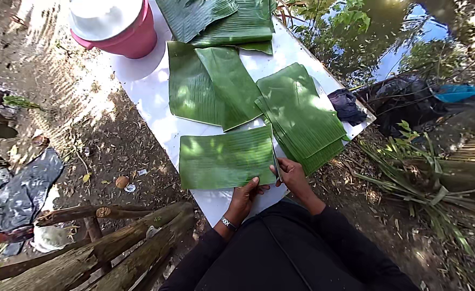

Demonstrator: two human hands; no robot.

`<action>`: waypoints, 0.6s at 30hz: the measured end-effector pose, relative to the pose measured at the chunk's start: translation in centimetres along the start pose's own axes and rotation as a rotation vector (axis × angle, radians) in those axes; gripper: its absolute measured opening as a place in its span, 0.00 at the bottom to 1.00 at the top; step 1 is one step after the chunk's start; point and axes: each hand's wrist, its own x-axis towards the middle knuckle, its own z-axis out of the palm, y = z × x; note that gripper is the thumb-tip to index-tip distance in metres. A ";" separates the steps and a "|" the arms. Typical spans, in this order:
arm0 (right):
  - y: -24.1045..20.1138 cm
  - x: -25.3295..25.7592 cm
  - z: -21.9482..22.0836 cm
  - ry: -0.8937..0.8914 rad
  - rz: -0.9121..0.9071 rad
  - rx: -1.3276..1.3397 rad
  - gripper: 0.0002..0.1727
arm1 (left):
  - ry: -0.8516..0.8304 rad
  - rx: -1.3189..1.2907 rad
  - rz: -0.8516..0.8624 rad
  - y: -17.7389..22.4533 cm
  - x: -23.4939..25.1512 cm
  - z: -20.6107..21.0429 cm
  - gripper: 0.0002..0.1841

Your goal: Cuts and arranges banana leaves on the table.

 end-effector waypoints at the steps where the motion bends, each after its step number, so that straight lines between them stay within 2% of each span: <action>1: 0.0 0.1 0.0 0.001 0.000 0.001 0.15 | -0.005 -0.002 0.001 0.0 -0.1 -0.1 0.07; 5: -0.2 0.7 -0.4 0.005 0.018 0.008 0.17 | -0.041 0.017 -0.004 -0.2 -0.6 -0.5 0.07; 11: 0.0 0.5 0.1 0.033 0.000 0.028 0.14 | -0.053 -0.002 0.011 -0.3 -0.9 -0.9 0.08; 18: -0.2 1.0 -0.2 0.020 0.033 0.032 0.16 | -0.049 0.011 0.008 -0.2 -1.4 -0.9 0.07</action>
